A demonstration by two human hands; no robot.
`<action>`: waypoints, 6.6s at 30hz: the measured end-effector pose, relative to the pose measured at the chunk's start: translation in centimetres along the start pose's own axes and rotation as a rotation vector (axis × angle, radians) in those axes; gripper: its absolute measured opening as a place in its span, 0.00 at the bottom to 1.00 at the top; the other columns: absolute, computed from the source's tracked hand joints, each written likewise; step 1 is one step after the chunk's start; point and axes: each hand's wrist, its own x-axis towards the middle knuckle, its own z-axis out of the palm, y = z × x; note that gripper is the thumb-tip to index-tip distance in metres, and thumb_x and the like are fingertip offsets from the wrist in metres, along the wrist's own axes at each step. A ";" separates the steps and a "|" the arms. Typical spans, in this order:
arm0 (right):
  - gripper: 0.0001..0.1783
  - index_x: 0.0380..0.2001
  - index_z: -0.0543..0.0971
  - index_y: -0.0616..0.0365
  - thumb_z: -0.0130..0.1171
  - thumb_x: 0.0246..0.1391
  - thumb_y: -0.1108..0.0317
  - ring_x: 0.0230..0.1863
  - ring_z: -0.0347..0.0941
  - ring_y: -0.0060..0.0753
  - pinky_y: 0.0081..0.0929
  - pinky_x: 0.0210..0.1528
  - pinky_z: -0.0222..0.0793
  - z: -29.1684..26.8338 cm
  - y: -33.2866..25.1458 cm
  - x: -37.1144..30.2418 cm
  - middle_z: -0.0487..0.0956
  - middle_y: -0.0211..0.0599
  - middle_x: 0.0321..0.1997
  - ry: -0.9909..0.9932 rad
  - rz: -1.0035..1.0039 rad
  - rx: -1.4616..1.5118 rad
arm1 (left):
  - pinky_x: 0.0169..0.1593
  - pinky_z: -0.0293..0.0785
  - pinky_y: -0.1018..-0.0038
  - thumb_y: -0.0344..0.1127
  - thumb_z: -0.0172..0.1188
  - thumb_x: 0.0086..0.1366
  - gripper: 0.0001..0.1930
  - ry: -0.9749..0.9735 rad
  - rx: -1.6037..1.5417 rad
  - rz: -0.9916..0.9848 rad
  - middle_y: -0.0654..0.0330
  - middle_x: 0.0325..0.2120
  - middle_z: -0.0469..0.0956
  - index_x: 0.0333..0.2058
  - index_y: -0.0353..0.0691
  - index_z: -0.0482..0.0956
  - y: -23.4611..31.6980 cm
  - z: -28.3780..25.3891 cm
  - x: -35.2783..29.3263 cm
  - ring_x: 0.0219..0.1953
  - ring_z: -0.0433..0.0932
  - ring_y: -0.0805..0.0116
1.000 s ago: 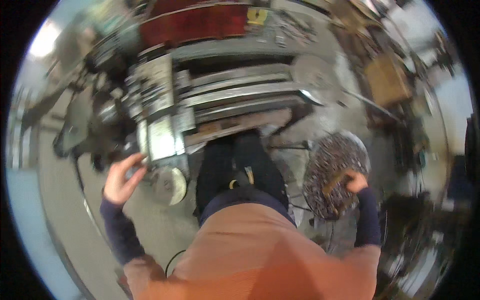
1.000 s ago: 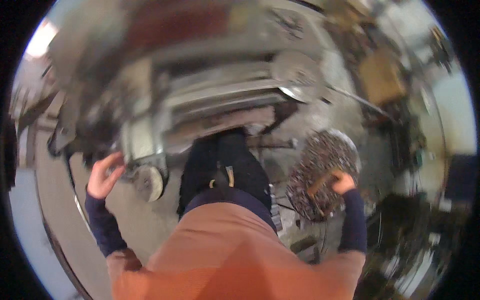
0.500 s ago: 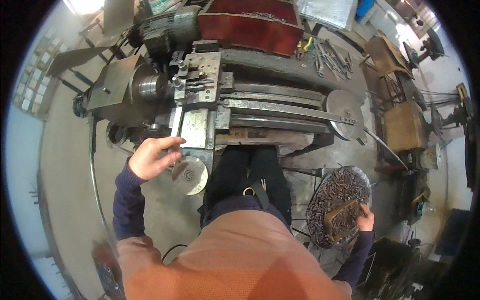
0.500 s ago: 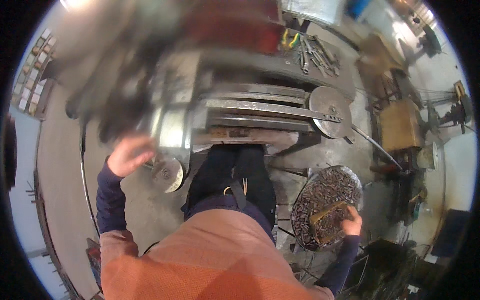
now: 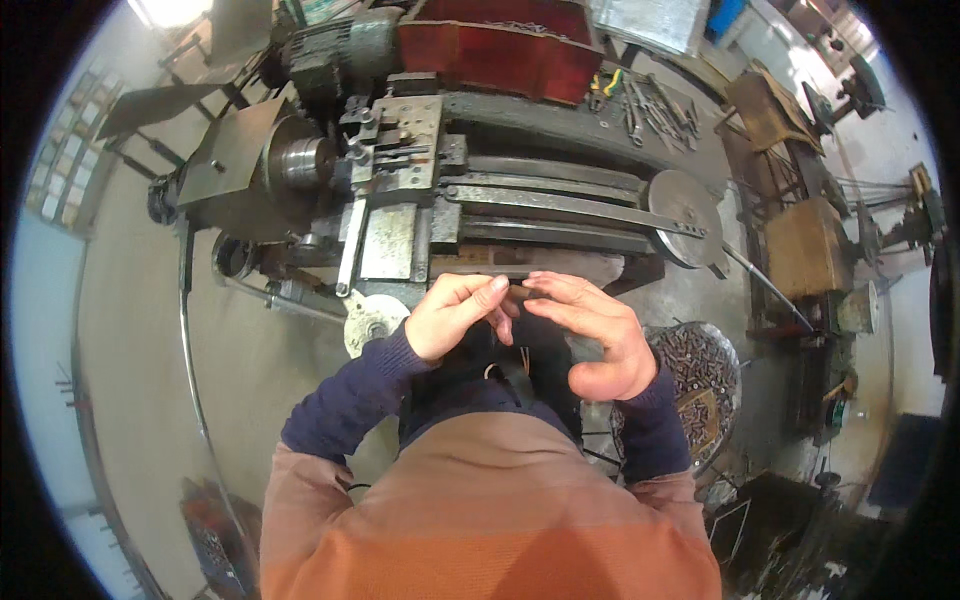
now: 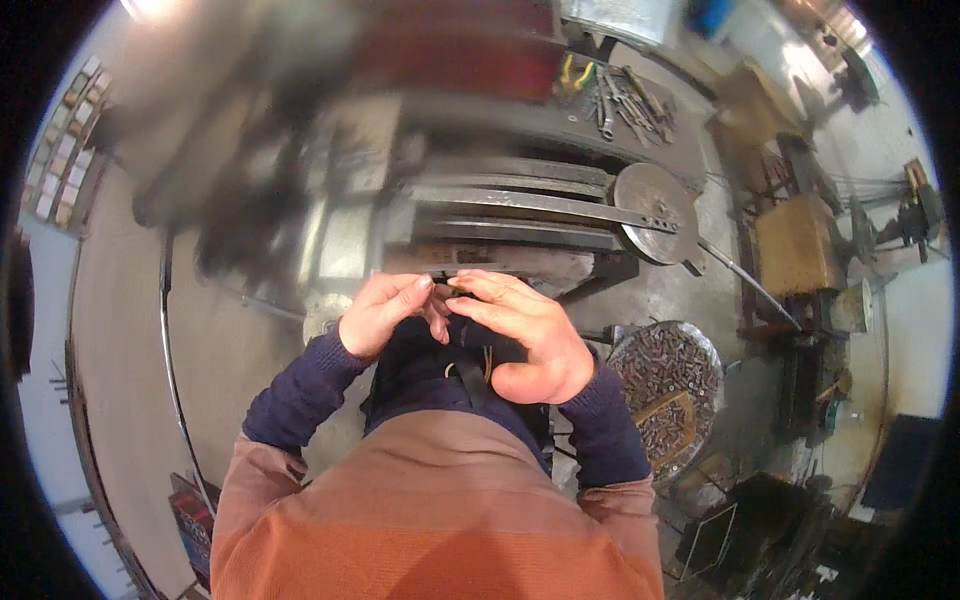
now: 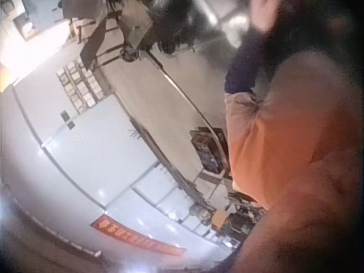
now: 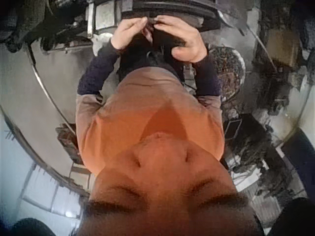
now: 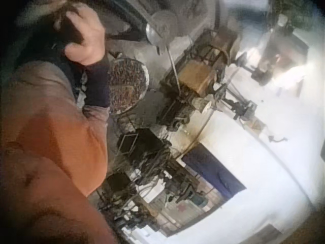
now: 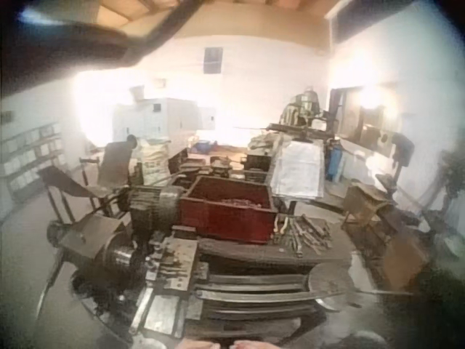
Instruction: The person operates a metal lathe to machine small cylindrical metal parts. They repeatedly load a part into the chuck, engage the machine, and remove the finished part, placing it into a nearby container.
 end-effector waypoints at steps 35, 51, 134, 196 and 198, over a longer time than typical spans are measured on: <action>0.26 0.34 0.76 0.63 0.54 0.20 0.75 0.40 0.69 0.49 0.36 0.41 0.68 4.7 -1.0 4.0 0.71 0.47 0.40 -0.102 -0.093 -0.227 | 0.18 0.59 0.72 0.36 0.59 0.56 0.13 0.346 0.794 0.304 0.52 0.10 0.67 0.17 0.35 0.74 1.0 -1.4 -3.3 0.12 0.64 0.62; 0.26 0.32 0.79 0.67 0.57 0.46 0.50 0.42 0.73 0.43 0.31 0.45 0.68 6.3 2.4 3.4 0.76 0.50 0.40 0.016 -0.077 0.294 | 0.23 0.65 0.80 0.36 0.50 0.63 0.11 0.411 0.420 0.081 0.66 0.17 0.70 0.30 0.32 0.73 3.4 -7.2 -9.3 0.20 0.69 0.80; 0.29 0.38 0.78 0.56 0.51 0.21 0.71 0.51 0.65 0.52 0.37 0.53 0.62 11.6 0.8 15.3 0.73 0.45 0.47 -0.188 -0.352 -0.046 | 0.34 0.72 0.75 0.41 0.51 0.63 0.16 0.543 -0.325 0.324 0.57 0.26 0.77 0.35 0.29 0.75 0.7 -8.6 -8.4 0.27 0.76 0.70; 0.20 0.29 0.81 0.56 0.54 0.24 0.67 0.33 0.75 0.46 0.31 0.41 0.70 12.8 9.5 33.1 0.77 0.51 0.28 -0.675 0.018 -0.598 | 0.39 0.73 0.61 0.32 0.55 0.49 0.16 1.418 1.484 -1.133 0.51 0.29 0.77 0.40 0.45 0.76 -4.5 -28.0 -42.1 0.34 0.76 0.52; 0.20 0.29 0.81 0.57 0.54 0.25 0.67 0.31 0.75 0.47 0.33 0.39 0.71 13.3 8.6 33.2 0.77 0.52 0.26 -0.682 -0.008 -0.583 | 0.39 0.73 0.62 0.32 0.54 0.51 0.11 1.457 1.529 -1.216 0.52 0.32 0.77 0.35 0.45 0.78 -2.9 -32.8 -46.4 0.37 0.76 0.55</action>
